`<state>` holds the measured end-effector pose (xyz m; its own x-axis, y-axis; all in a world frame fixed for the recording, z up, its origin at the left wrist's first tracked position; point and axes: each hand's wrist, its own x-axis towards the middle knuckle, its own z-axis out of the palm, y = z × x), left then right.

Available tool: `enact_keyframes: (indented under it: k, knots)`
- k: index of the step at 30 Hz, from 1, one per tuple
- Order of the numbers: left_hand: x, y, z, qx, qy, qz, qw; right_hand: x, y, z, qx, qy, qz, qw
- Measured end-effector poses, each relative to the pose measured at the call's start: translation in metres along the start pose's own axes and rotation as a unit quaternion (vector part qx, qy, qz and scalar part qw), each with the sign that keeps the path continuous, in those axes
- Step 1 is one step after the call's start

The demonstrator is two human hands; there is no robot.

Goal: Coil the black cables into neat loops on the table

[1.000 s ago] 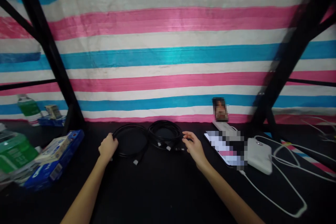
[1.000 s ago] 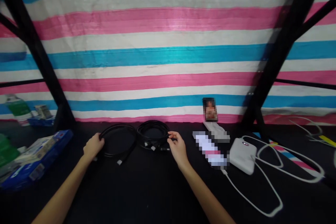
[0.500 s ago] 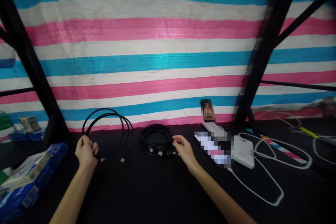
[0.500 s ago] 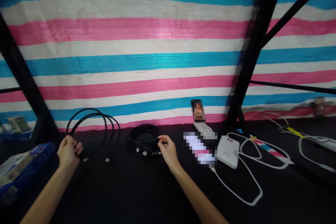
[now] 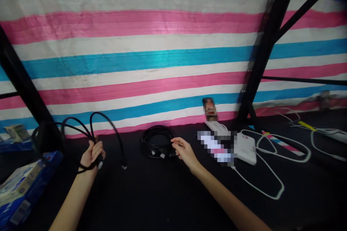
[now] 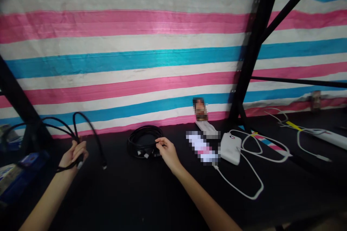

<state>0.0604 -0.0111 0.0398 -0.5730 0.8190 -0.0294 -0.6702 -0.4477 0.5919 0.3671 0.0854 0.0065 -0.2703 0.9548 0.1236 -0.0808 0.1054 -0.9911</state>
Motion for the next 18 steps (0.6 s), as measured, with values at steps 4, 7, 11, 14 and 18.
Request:
enact_keyframes:
  k: [4,7,11,14,18]
  knots:
    - [-0.009,-0.010,0.013,-0.023,-0.025,-0.068,0.997,-0.005,-0.007,0.003,0.009,-0.039,0.018,0.999]
    - [-0.018,-0.026,0.023,0.038,-0.025,-0.136,0.990,-0.012,-0.014,0.004,0.046,-0.108,0.054,0.992]
    - [-0.025,-0.058,0.025,0.149,-0.052,-0.194,0.968,-0.017,-0.020,0.002,0.097,-0.218,0.096,0.966]
    - [-0.029,-0.080,0.021,0.234,-0.093,-0.176,0.951,-0.019,-0.021,0.002,0.117,-0.272,0.107,0.949]
    - [-0.031,-0.095,0.015,0.274,-0.117,-0.127,0.946,-0.020,-0.021,0.004,0.108,-0.267,0.098,0.953]
